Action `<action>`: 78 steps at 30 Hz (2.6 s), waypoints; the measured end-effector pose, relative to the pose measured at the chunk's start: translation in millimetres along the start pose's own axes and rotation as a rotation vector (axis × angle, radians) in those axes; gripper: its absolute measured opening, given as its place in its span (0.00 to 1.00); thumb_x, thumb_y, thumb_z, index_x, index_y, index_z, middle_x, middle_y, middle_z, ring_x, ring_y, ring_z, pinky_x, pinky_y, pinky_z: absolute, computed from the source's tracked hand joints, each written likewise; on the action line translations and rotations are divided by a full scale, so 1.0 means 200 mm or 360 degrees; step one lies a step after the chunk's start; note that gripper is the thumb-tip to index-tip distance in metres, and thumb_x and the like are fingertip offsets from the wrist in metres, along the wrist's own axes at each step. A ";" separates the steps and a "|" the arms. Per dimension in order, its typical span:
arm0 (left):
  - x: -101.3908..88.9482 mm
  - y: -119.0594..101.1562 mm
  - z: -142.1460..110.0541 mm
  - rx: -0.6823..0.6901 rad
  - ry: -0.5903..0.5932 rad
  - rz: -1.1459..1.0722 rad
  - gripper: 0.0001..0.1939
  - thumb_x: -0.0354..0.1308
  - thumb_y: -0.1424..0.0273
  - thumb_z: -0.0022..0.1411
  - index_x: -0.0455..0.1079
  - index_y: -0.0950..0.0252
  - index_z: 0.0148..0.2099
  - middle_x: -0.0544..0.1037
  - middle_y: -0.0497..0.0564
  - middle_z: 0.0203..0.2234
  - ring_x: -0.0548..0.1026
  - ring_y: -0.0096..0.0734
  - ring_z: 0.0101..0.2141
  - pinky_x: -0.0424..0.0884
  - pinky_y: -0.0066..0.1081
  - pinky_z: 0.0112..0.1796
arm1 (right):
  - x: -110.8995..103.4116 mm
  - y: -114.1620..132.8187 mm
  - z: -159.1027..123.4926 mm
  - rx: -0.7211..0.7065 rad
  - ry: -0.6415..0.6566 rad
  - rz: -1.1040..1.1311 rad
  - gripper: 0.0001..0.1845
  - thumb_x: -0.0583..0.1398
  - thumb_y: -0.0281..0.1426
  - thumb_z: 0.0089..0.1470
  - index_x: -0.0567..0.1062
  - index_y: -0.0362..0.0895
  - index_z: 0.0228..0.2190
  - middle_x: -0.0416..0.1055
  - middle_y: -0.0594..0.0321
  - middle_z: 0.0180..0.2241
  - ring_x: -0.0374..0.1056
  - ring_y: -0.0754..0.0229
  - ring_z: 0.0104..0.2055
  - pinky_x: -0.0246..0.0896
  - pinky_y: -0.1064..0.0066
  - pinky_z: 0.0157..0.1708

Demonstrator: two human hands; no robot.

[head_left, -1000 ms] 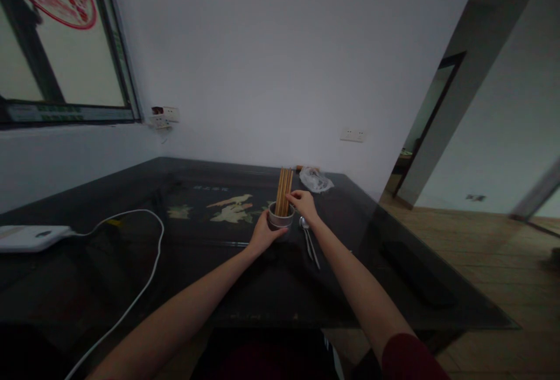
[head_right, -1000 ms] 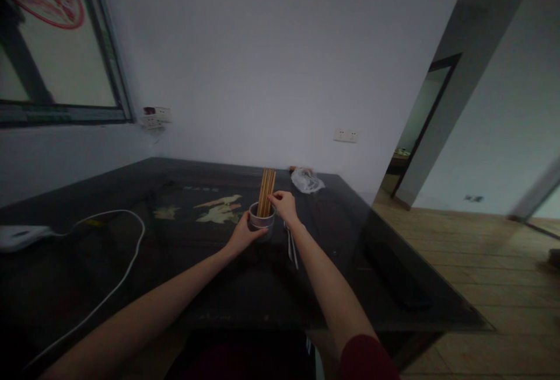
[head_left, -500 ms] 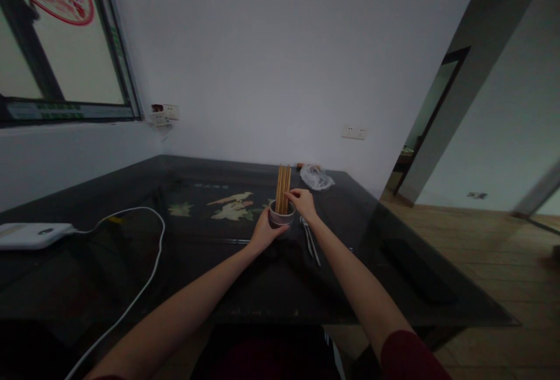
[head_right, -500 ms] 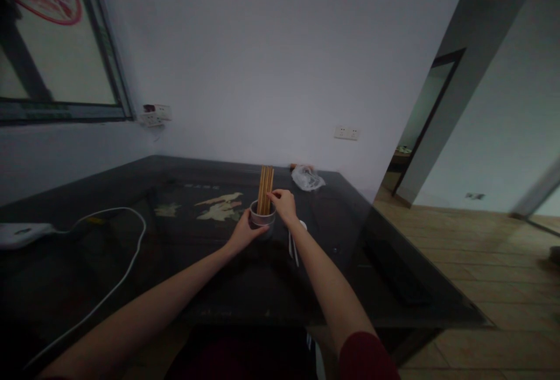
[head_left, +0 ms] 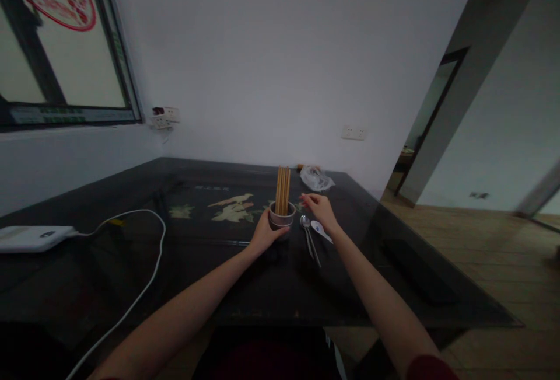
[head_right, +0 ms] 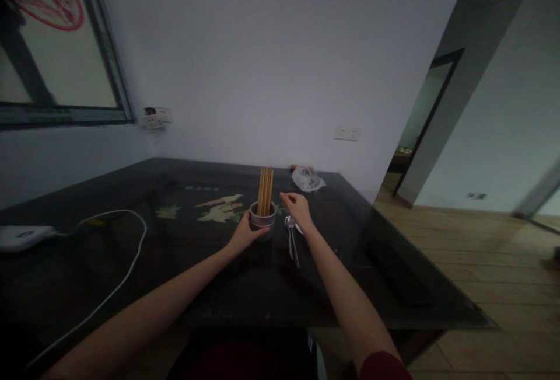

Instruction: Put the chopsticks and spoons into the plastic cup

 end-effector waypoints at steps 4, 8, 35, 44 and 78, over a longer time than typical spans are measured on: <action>0.00 -0.02 0.00 -0.0015 -0.0004 0.0005 0.36 0.69 0.67 0.42 0.59 0.66 0.53 0.70 0.59 0.48 0.69 0.44 0.50 0.63 0.44 0.52 | -0.10 -0.03 -0.15 0.0015 0.0005 0.0173 0.24 0.58 0.47 0.48 0.79 0.39 0.30 0.76 0.56 0.27 0.69 0.59 0.29 0.62 0.71 0.29; -0.01 -0.03 0.00 -0.0012 -0.0003 -0.0071 0.38 0.69 0.67 0.41 0.59 0.65 0.54 0.70 0.59 0.49 0.69 0.43 0.51 0.62 0.45 0.53 | -0.14 -0.11 -0.25 0.0083 -0.0043 0.0216 0.25 0.58 0.50 0.47 0.79 0.39 0.28 0.75 0.56 0.25 0.69 0.57 0.29 0.62 0.70 0.28; -0.15 -0.42 0.00 0.0446 -0.0231 0.0567 0.35 0.60 0.61 0.54 0.52 0.61 0.61 0.57 0.58 0.59 0.56 0.44 0.59 0.56 0.45 0.56 | -0.26 -0.24 -0.22 0.0101 -0.0176 -0.0012 0.23 0.55 0.46 0.50 0.77 0.39 0.24 0.72 0.59 0.20 0.66 0.60 0.23 0.56 0.72 0.24; 0.17 -0.74 -0.23 0.0963 0.0344 0.0867 0.19 0.51 0.70 0.60 0.62 0.61 0.54 0.69 0.55 0.50 0.64 0.40 0.54 0.58 0.44 0.56 | -0.29 -0.29 -0.21 0.0175 -0.0220 -0.0147 0.19 0.55 0.42 0.50 0.77 0.41 0.23 0.72 0.61 0.20 0.66 0.61 0.23 0.57 0.74 0.24; 0.72 -0.14 0.07 -0.0186 0.1001 0.1899 0.16 0.47 0.79 0.60 0.71 0.72 0.47 0.75 0.71 0.41 0.74 0.53 0.46 0.70 0.44 0.42 | -0.25 -0.33 -0.21 0.0212 -0.0122 -0.0272 0.16 0.55 0.37 0.53 0.79 0.43 0.24 0.76 0.60 0.23 0.69 0.62 0.25 0.55 0.75 0.24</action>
Point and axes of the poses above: each hand's wrist, its own z-axis towards the middle knuckle, its own x-axis out of the palm, y = z × x, the point moved 9 cm from there along z, towards the middle knuckle
